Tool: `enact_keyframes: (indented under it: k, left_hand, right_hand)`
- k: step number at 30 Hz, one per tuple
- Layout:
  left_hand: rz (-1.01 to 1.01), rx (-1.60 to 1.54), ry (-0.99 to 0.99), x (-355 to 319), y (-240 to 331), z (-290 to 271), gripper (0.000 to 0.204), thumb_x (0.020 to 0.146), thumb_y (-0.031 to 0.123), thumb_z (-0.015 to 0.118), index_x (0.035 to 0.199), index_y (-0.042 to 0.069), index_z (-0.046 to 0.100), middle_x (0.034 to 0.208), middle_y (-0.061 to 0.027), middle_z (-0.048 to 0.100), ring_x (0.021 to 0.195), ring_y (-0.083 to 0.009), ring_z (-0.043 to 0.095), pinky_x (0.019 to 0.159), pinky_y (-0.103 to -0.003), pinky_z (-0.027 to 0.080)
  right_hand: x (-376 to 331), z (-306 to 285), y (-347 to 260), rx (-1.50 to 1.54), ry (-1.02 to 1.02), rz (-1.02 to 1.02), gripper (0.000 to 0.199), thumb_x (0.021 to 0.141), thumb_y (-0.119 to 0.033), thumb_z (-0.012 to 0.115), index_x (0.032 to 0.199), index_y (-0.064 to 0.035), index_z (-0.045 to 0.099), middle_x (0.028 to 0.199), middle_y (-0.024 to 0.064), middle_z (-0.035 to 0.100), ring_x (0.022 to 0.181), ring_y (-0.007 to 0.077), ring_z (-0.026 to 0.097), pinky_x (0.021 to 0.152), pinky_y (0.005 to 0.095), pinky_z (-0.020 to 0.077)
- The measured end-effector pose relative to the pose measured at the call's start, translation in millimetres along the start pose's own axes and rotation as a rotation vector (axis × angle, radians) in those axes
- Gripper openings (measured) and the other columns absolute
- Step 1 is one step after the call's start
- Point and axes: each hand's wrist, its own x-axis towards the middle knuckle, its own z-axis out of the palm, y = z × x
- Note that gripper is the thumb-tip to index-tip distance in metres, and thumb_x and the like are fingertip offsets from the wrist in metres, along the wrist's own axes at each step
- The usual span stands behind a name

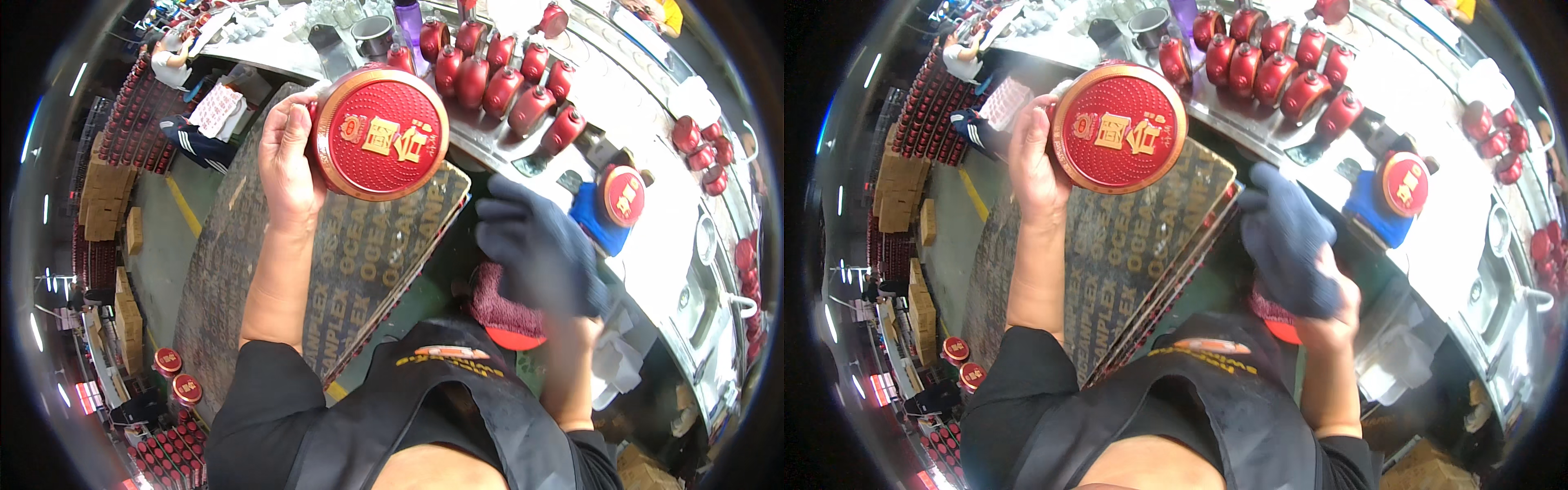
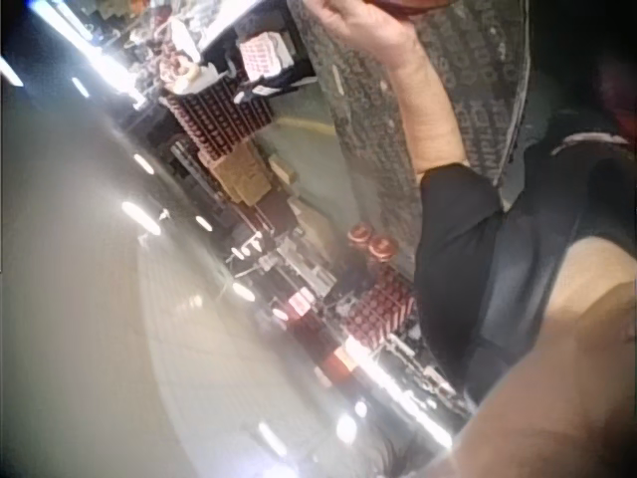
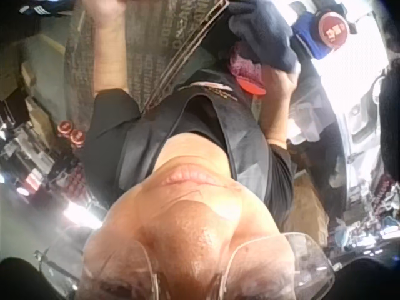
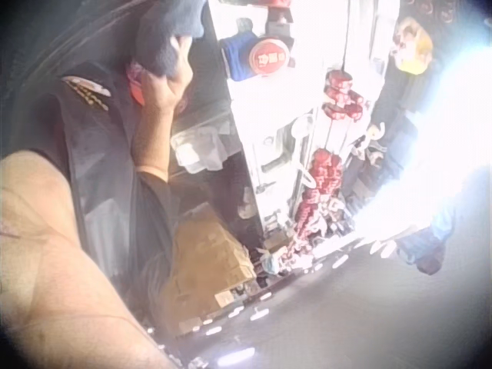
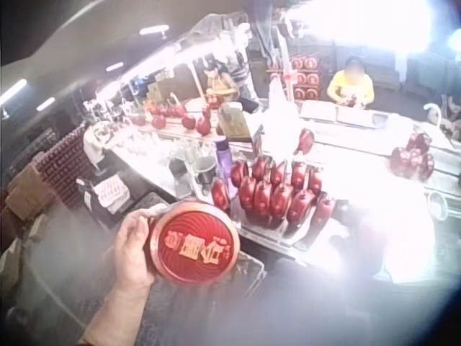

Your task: The person wipes the tops of red cylindrical containers with a cloth and places them on a black mat. The person repeats this action for multiple containers in a warehouse setting.

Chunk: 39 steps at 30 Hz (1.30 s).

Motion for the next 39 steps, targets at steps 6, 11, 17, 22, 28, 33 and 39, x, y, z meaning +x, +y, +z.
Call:
enact_keyframes:
  k: [6, 11, 17, 22, 28, 33, 39]
  left_hand:
    - [0.013, -0.135, 0.062, -113, 59, 0, 0.026, 0.096, 0.024, 0.058, 0.110, 0.002, 0.057, 0.104, -0.0063, 0.061, 0.092, -0.0109, 0.058, 0.085, -0.026, 0.048]
    - [-0.117, 0.009, 0.104, -218, 126, -52, 0.023, 0.095, 0.016, 0.059, 0.114, 0.004, 0.056, 0.110, -0.0041, 0.059, 0.096, -0.0087, 0.055, 0.083, -0.023, 0.046]
    - [0.196, 0.447, 0.455, -344, 206, -194, 0.018, 0.093, 0.014, 0.059, 0.108, 0.005, 0.059, 0.120, -0.0106, 0.060, 0.108, -0.0161, 0.056, 0.091, -0.030, 0.045]
    - [0.179, 0.967, 0.980, -493, 279, -373, 0.020, 0.092, 0.021, 0.062, 0.107, 0.008, 0.062, 0.114, -0.0082, 0.065, 0.104, -0.0163, 0.062, 0.089, -0.031, 0.051]
    - [-0.048, 1.525, 1.261, -636, 332, -533, 0.024, 0.089, 0.026, 0.065, 0.106, 0.010, 0.063, 0.108, -0.0095, 0.068, 0.101, -0.0224, 0.064, 0.088, -0.033, 0.049]
    - [-0.169, 1.480, 1.310, -677, 324, -605, 0.025, 0.088, 0.027, 0.065, 0.106, 0.010, 0.063, 0.108, -0.0115, 0.067, 0.099, -0.0257, 0.065, 0.089, -0.034, 0.048]
    - [-0.193, 1.501, 1.247, -689, 316, -625, 0.026, 0.089, 0.027, 0.064, 0.108, 0.010, 0.062, 0.114, -0.0115, 0.065, 0.101, -0.0278, 0.063, 0.088, -0.036, 0.049]
  right_hand:
    - [-13, 89, 62, -0.783, -0.029, -0.578, 0.048, 0.075, 0.004, 0.064, 0.122, -0.0007, 0.061, 0.137, 0.0260, 0.040, 0.133, 0.0373, 0.036, 0.110, 0.0398, 0.0241]
    - [-33, 117, 105, -0.889, 0.085, -0.744, 0.043, 0.086, -0.011, 0.060, 0.125, 0.0044, 0.054, 0.125, 0.0217, 0.056, 0.113, 0.0307, 0.056, 0.097, 0.0377, 0.0449]
    - [-55, 175, 101, -1.010, 0.022, -0.479, 0.046, 0.098, -0.027, 0.047, 0.130, 0.0054, 0.048, 0.132, 0.0202, 0.052, 0.120, 0.0282, 0.052, 0.103, 0.0396, 0.0407]
    - [-85, 247, 130, -0.796, -0.284, -0.327, 0.046, 0.101, -0.029, 0.043, 0.133, 0.0047, 0.046, 0.134, 0.0178, 0.051, 0.121, 0.0266, 0.051, 0.104, 0.0389, 0.0393]
    - [-109, 310, 165, -0.714, -0.296, -0.182, 0.047, 0.100, -0.031, 0.046, 0.134, 0.0023, 0.045, 0.134, 0.0164, 0.051, 0.122, 0.0276, 0.050, 0.105, 0.0417, 0.0391]
    - [-116, 343, 173, -0.363, -0.195, 0.108, 0.048, 0.100, -0.033, 0.047, 0.135, -0.0001, 0.045, 0.136, 0.0154, 0.050, 0.123, 0.0278, 0.049, 0.105, 0.0437, 0.0387]
    - [-110, 338, 167, -0.832, -0.226, -0.097, 0.047, 0.100, -0.031, 0.048, 0.135, -0.0007, 0.046, 0.134, 0.0142, 0.052, 0.122, 0.0268, 0.050, 0.104, 0.0430, 0.0397]
